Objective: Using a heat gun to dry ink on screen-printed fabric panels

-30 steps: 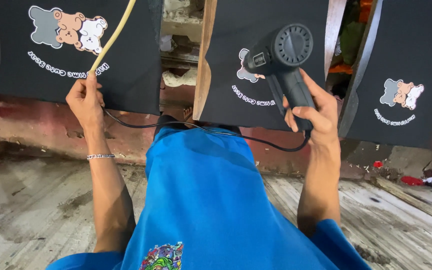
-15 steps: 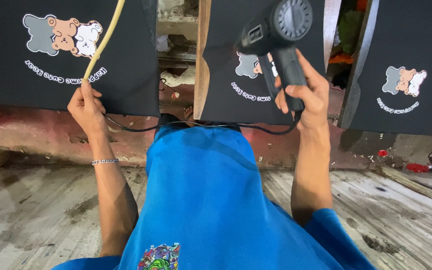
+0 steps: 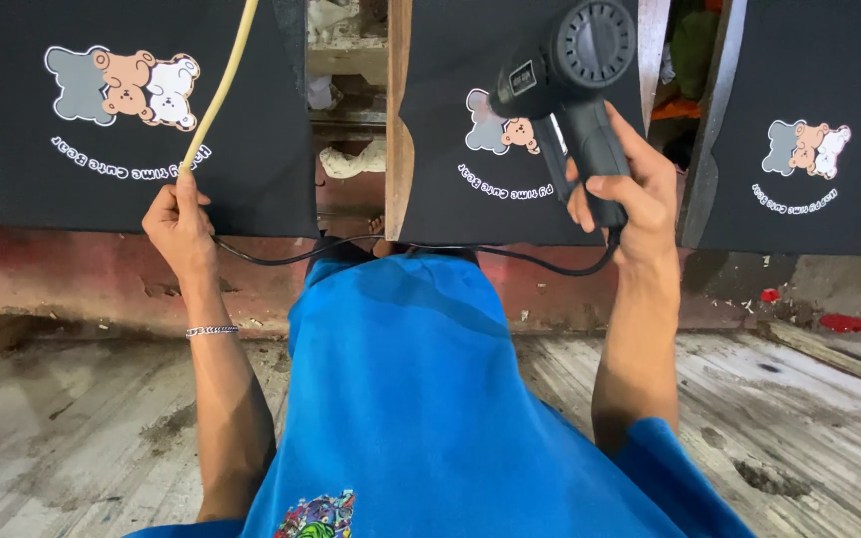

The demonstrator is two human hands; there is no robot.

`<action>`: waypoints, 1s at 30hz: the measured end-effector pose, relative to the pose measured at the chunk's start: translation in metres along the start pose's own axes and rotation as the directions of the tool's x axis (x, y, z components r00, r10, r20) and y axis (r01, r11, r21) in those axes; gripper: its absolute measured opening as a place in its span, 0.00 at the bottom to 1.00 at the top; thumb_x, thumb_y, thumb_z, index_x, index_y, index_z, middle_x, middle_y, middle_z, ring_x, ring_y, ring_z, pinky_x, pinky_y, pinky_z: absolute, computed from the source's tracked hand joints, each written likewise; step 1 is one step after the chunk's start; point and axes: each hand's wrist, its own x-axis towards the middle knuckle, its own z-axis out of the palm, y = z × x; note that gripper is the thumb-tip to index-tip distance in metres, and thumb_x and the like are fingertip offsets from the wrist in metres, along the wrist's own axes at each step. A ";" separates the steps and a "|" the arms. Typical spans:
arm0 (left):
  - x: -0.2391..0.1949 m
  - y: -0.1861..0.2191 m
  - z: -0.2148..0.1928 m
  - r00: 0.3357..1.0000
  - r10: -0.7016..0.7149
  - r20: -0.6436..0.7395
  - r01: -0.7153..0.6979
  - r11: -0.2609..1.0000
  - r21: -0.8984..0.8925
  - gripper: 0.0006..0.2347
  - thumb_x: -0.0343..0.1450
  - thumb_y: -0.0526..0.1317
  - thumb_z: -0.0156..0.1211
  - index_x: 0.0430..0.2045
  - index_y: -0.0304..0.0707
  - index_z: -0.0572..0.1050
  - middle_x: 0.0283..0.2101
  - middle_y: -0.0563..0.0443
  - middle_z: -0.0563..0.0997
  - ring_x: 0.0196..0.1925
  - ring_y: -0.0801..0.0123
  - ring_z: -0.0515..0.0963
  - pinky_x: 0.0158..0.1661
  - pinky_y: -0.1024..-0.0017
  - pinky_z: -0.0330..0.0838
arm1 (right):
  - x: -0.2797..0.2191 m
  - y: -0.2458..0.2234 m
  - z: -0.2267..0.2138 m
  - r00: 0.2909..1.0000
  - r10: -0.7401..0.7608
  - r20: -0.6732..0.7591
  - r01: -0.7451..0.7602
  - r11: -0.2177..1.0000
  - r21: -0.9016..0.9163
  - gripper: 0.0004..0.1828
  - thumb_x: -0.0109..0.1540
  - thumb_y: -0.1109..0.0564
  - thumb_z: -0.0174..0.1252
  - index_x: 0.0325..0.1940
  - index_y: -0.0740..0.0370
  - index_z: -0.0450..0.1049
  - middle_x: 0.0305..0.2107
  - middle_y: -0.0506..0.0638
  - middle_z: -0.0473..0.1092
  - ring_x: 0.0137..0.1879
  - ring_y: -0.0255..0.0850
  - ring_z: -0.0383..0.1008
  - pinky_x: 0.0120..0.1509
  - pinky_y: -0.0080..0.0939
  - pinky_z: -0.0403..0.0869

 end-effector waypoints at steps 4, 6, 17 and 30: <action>0.002 -0.003 0.001 1.000 0.015 0.003 -0.015 1.000 0.019 0.21 0.83 0.48 0.58 0.19 0.40 0.69 0.15 0.59 0.59 0.17 0.81 0.57 0.20 0.79 0.54 | 0.007 0.006 0.005 1.000 -0.022 -0.005 0.022 0.997 0.069 0.41 0.57 0.65 0.50 0.77 0.70 0.58 0.31 0.68 0.66 0.18 0.42 0.61 0.28 0.40 0.67; 0.001 0.000 0.001 1.000 0.021 0.010 -0.022 1.000 0.023 0.21 0.84 0.48 0.58 0.20 0.40 0.69 0.15 0.59 0.60 0.17 0.82 0.57 0.20 0.79 0.54 | 0.006 0.003 0.006 0.999 -0.029 -0.025 0.030 0.999 0.041 0.41 0.58 0.64 0.50 0.77 0.70 0.58 0.32 0.63 0.67 0.18 0.41 0.61 0.28 0.40 0.68; 0.001 0.002 -0.001 0.999 0.047 0.005 -0.047 0.998 0.035 0.22 0.84 0.49 0.56 0.18 0.40 0.69 0.15 0.58 0.60 0.18 0.80 0.58 0.23 0.78 0.55 | 0.001 -0.002 -0.001 0.996 -0.002 -0.088 0.007 0.998 0.056 0.42 0.57 0.63 0.54 0.78 0.69 0.59 0.31 0.61 0.69 0.18 0.38 0.63 0.23 0.35 0.66; 0.003 0.000 0.001 0.995 0.095 -0.014 -0.095 0.995 0.027 0.23 0.86 0.47 0.52 0.19 0.38 0.70 0.15 0.56 0.62 0.17 0.79 0.59 0.24 0.78 0.56 | -0.025 0.002 -0.016 0.992 0.041 -0.118 -0.039 0.999 0.021 0.45 0.54 0.62 0.53 0.78 0.69 0.57 0.31 0.66 0.66 0.16 0.42 0.60 0.25 0.40 0.63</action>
